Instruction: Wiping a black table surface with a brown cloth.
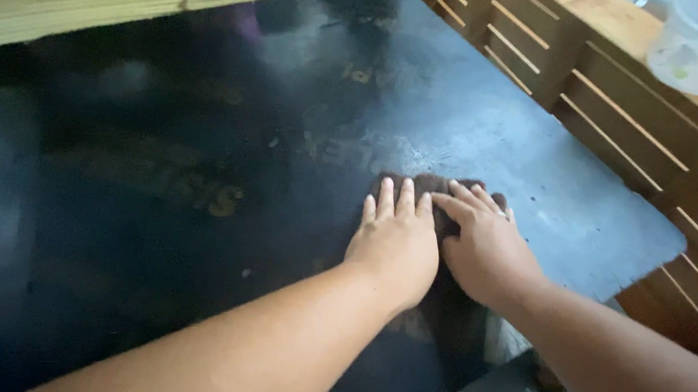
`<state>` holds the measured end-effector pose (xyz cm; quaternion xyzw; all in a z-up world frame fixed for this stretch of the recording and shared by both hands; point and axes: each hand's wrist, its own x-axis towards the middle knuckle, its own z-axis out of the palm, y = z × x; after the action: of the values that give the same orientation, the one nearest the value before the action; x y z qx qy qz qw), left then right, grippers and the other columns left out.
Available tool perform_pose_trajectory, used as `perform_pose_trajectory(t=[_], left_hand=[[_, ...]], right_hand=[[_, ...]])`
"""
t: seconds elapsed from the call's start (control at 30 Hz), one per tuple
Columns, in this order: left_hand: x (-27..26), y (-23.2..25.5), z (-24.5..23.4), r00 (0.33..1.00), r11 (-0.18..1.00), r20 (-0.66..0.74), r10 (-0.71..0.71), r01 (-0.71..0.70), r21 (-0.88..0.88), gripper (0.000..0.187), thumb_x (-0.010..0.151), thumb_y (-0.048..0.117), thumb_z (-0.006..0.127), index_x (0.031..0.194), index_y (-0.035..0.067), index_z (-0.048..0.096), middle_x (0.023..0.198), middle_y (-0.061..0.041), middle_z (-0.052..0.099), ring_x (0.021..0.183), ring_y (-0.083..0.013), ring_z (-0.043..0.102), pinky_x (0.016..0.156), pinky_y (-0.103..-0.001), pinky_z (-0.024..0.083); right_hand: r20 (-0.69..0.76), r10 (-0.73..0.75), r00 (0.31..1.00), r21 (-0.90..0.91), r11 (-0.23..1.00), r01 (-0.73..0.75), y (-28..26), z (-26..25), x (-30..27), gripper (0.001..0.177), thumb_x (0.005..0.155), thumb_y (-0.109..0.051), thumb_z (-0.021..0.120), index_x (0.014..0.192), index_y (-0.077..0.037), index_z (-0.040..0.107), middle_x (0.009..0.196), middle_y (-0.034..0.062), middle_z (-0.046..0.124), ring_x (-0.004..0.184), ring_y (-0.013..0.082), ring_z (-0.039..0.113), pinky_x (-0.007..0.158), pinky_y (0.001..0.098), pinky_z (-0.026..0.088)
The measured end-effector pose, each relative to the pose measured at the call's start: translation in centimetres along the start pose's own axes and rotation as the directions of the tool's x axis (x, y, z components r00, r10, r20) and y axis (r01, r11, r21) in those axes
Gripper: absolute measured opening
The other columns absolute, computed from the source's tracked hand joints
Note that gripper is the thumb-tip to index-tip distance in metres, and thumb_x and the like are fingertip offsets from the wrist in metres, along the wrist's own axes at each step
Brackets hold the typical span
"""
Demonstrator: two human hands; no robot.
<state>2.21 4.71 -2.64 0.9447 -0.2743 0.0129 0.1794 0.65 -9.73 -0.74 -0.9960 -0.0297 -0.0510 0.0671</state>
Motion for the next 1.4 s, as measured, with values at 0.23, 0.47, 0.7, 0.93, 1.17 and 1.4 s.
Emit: perform_pose_trajectory(t=[0.23,0.47,0.7,0.93,1.17,1.4], left_hand=[[7.1,-2.3,-0.2,0.993,0.994,-0.059,-0.106,0.106,0.012,0.060,0.095,0.018,0.044,0.152,-0.002,0.035,0.162,-0.028,0.026,0.151,-0.0474,0.021,0.120,-0.058,0.020],[16.6,-3.7,-0.7,0.949,0.948,-0.033,-0.314,0.315,0.045,0.063,0.097,0.016,0.044,0.155,0.001,0.027,0.165,-0.025,0.018,0.152,-0.0451,0.015,0.122,-0.056,0.016],[20.0,-4.1,-1.1,0.867,0.865,-0.016,-0.499,0.499,0.051,0.065,0.099,0.016,0.044,0.158,0.004,0.022,0.168,-0.021,0.014,0.155,-0.0414,0.012,0.124,-0.053,0.014],[17.7,3.1,0.2,0.837,0.833,-0.009,-0.547,0.546,0.089,0.059,0.102,0.020,0.041,0.157,0.001,0.026,0.165,-0.026,0.018,0.153,-0.0454,0.018,0.123,-0.054,0.017],[19.0,9.2,3.4,0.951,0.945,-0.085,-0.299,0.307,0.114,0.063,0.094,0.019,0.043,0.149,-0.007,0.031,0.159,-0.036,0.022,0.147,-0.0553,0.020,0.117,-0.062,0.017],[26.7,4.6,2.2,0.951,0.946,-0.020,-0.307,0.308,0.106,0.061,0.098,0.019,0.045,0.154,-0.001,0.031,0.164,-0.027,0.020,0.152,-0.0484,0.017,0.122,-0.059,0.018]], right_hand=[[-0.013,-0.108,0.994,0.087,0.990,0.108,2.8,0.7,8.4,0.065,0.079,-0.016,0.067,0.143,-0.018,0.055,0.159,0.0112,0.041,0.150,0.0371,0.029,0.116,0.0619,0.023],[0.044,-0.378,0.925,0.093,0.923,0.372,6.9,0.8,19.7,0.068,0.079,-0.019,0.070,0.145,-0.015,0.053,0.160,0.0142,0.039,0.149,0.0402,0.029,0.117,0.0621,0.024],[0.139,-0.415,0.899,0.122,0.908,0.400,6.8,0.0,24.3,0.064,0.086,-0.025,0.069,0.147,-0.018,0.050,0.163,0.0107,0.032,0.152,0.0364,0.022,0.119,0.0624,0.018],[0.169,-0.527,0.833,0.194,0.846,0.496,11.9,-2.2,18.7,0.065,0.083,-0.012,0.067,0.146,-0.013,0.054,0.159,0.0134,0.044,0.150,0.0345,0.036,0.126,0.0513,0.028],[-0.017,-0.454,0.891,0.194,0.872,0.449,19.2,-3.3,13.0,0.074,0.070,-0.004,0.069,0.142,-0.007,0.053,0.153,0.0194,0.045,0.147,0.0409,0.033,0.117,0.0551,0.024],[0.054,-0.384,0.922,0.133,0.918,0.374,19.3,-2.8,22.3,0.065,0.080,-0.014,0.070,0.144,-0.015,0.055,0.159,0.0167,0.040,0.149,0.0399,0.029,0.116,0.0645,0.025]])
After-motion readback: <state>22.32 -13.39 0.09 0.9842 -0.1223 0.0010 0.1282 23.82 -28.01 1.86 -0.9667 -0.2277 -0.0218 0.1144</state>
